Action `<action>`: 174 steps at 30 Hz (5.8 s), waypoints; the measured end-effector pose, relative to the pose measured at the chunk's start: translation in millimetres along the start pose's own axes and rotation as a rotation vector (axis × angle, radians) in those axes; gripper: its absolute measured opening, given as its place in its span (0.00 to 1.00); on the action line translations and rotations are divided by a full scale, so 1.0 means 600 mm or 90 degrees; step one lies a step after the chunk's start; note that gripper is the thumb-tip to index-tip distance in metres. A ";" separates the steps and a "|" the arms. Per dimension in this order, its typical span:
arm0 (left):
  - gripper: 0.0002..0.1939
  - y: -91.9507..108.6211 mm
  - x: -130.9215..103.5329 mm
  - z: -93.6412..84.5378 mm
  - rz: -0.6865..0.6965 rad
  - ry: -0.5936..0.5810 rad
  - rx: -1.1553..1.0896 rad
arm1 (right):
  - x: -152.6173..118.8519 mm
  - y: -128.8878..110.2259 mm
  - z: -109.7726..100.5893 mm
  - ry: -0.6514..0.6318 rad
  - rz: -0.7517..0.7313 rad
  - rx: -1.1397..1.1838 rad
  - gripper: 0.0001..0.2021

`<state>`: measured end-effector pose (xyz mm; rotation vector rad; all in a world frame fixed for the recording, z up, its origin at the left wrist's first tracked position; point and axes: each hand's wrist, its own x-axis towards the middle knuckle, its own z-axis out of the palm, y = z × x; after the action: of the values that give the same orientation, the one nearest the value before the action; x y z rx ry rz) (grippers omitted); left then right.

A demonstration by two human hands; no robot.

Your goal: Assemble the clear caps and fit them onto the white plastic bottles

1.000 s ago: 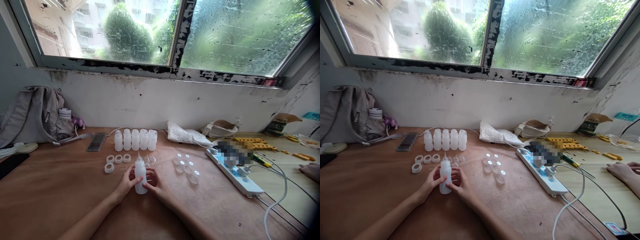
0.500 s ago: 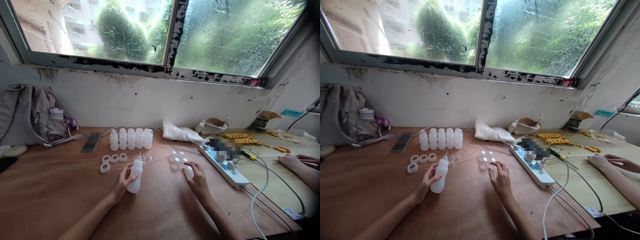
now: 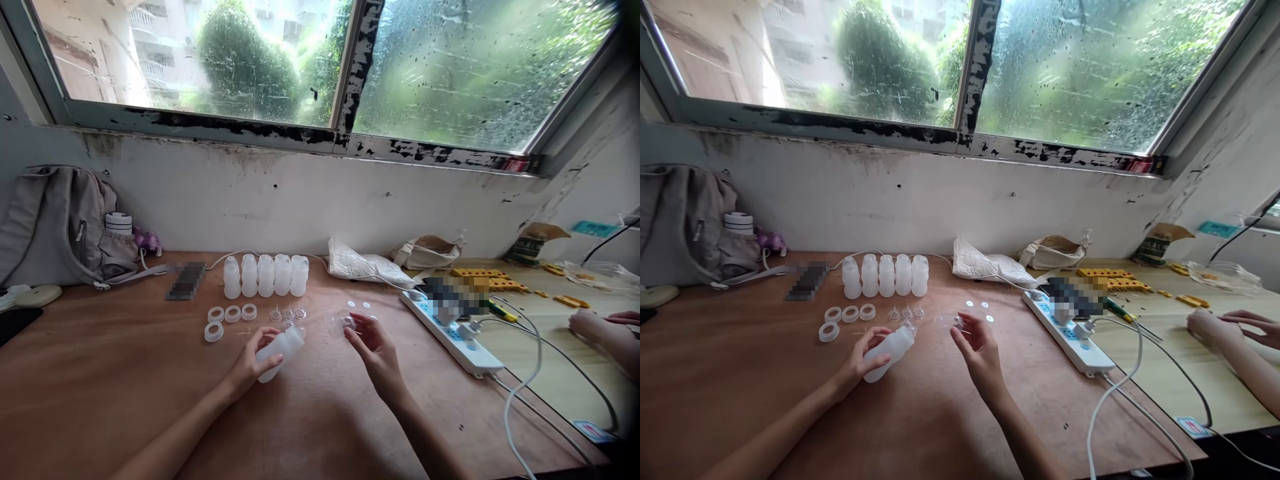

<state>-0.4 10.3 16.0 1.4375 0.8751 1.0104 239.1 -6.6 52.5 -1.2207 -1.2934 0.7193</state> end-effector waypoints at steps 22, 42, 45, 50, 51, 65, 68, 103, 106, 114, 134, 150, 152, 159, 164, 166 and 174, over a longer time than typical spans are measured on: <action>0.19 -0.008 0.003 -0.012 -0.022 -0.037 0.020 | -0.016 0.023 0.070 -0.147 0.091 0.143 0.14; 0.20 -0.001 0.002 -0.012 -0.033 -0.016 0.064 | -0.016 0.040 0.074 -0.152 0.113 0.181 0.12; 0.20 -0.001 0.002 -0.013 -0.038 -0.019 0.064 | -0.016 0.039 0.073 -0.152 0.131 0.209 0.11; 0.20 -0.002 0.003 -0.015 -0.032 -0.062 0.080 | -0.009 0.049 0.069 -0.144 0.297 0.339 0.16; 0.20 -0.003 0.003 -0.015 -0.027 -0.076 0.091 | -0.007 0.051 0.069 -0.158 0.333 0.362 0.17; 0.16 -0.006 -0.009 0.006 0.033 -0.100 0.209 | -0.038 0.060 0.095 -0.333 0.377 0.368 0.23; 0.12 0.003 -0.016 0.016 0.061 -0.040 0.194 | -0.044 0.055 0.099 -0.333 0.338 0.357 0.22; 0.16 -0.019 0.004 -0.002 0.041 0.203 0.104 | 0.029 -0.009 0.116 -0.193 0.215 0.327 0.11; 0.17 -0.026 0.009 -0.004 0.037 0.209 0.106 | 0.071 -0.018 0.092 -0.040 0.072 0.229 0.14; 0.10 -0.011 0.010 -0.019 0.066 0.241 0.248 | 0.224 0.008 0.049 0.176 -0.149 -0.083 0.21; 0.13 -0.036 0.029 -0.063 0.270 0.145 0.714 | 0.347 0.122 0.107 0.027 -0.096 -0.197 0.20; 0.22 -0.057 0.034 -0.070 0.159 0.249 0.942 | 0.352 0.118 0.102 -0.012 -0.095 -0.278 0.23; 0.22 -0.059 0.034 -0.071 0.159 0.245 0.945 | 0.352 0.120 0.102 -0.011 -0.095 -0.279 0.22; 0.22 -0.062 0.035 -0.071 0.154 0.236 0.943 | 0.349 0.116 0.104 -0.004 -0.102 -0.276 0.18; 0.22 -0.063 0.035 -0.072 0.159 0.231 0.935 | 0.329 0.089 0.106 0.077 -0.116 -0.256 0.22; 0.21 -0.062 0.035 -0.072 0.163 0.228 0.932 | 0.300 0.074 0.108 0.131 -0.132 -0.241 0.20; 0.10 -0.041 0.028 -0.056 0.228 0.183 0.868 | 0.086 0.092 0.128 -0.164 -0.230 -0.329 0.07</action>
<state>-25.1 40.3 -5.9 2.6821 1.7213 0.8674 188.8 76.1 5.6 -1.2695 -1.9352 0.2878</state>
